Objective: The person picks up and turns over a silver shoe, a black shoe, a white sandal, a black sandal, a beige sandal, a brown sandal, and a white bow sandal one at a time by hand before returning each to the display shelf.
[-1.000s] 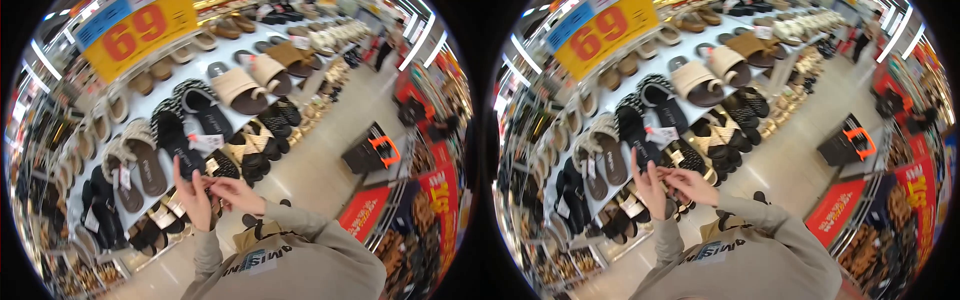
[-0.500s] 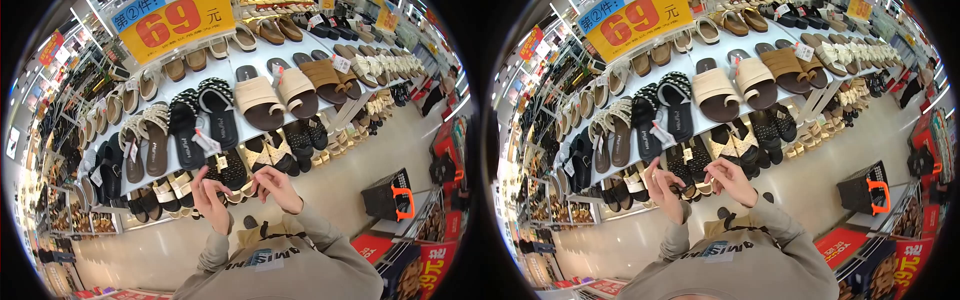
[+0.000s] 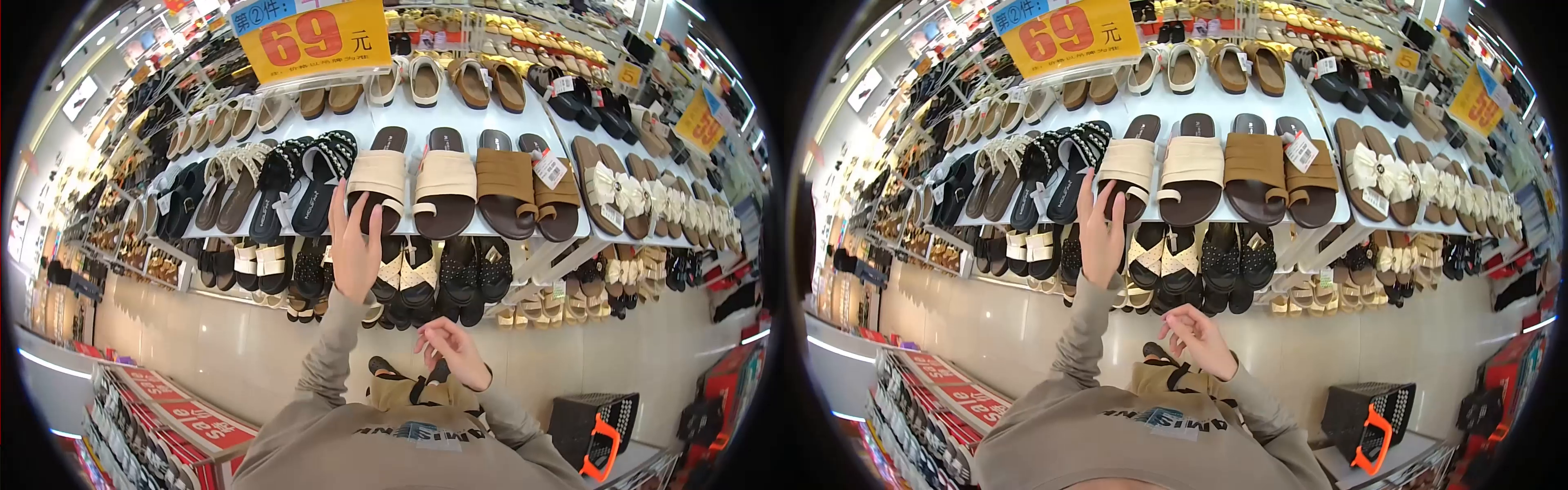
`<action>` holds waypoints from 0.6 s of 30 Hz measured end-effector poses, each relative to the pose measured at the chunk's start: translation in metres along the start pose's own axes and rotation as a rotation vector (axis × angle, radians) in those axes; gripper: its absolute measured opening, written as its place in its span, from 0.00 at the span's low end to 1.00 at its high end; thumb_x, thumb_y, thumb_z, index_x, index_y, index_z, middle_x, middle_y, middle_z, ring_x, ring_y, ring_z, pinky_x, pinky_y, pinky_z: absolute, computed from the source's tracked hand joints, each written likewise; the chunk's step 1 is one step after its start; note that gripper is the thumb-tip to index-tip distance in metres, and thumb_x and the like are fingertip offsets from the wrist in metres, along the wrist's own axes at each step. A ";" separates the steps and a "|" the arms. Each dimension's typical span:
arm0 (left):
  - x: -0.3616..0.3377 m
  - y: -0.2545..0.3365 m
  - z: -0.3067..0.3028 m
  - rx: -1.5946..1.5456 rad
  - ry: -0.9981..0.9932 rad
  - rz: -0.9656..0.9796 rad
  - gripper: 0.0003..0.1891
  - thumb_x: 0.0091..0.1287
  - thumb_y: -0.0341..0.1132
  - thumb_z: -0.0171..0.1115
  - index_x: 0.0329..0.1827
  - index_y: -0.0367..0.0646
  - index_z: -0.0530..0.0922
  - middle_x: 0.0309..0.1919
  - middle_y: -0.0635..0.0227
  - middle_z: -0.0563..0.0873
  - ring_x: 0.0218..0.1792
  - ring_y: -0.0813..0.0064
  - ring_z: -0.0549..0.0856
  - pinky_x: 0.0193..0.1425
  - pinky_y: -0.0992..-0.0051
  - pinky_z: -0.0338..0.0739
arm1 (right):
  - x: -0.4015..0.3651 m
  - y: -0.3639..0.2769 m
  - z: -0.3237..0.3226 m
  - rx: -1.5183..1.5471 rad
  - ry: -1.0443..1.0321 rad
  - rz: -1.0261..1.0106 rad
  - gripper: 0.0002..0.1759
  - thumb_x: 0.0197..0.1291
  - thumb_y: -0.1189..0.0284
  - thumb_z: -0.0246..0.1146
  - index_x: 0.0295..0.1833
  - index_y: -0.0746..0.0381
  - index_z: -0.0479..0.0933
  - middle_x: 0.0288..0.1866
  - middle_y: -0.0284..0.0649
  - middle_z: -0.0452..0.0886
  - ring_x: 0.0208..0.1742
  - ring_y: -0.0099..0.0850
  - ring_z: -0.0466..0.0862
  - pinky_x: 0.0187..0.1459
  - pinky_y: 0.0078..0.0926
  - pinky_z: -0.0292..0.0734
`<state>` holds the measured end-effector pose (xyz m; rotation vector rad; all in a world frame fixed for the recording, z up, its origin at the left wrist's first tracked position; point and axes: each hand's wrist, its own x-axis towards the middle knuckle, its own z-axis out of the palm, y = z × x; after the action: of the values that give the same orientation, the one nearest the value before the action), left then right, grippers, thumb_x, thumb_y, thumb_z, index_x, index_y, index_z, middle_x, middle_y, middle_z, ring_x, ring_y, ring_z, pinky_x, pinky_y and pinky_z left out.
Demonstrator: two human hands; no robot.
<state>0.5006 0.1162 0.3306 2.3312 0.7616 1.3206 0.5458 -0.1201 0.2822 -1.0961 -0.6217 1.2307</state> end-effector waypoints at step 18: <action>-0.051 0.057 -0.085 -0.574 0.026 -0.153 0.17 0.69 0.25 0.57 0.60 0.29 0.78 0.77 0.46 0.57 0.77 0.52 0.59 0.77 0.61 0.55 | -0.006 -0.053 -0.062 -0.091 -0.071 -0.140 0.21 0.78 0.58 0.47 0.59 0.66 0.70 0.35 0.41 0.80 0.26 0.20 0.76 0.27 0.19 0.75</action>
<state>0.4213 0.0433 0.3702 1.7713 0.4729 1.2932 0.6203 -0.1430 0.3064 -1.0691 -0.8028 1.1330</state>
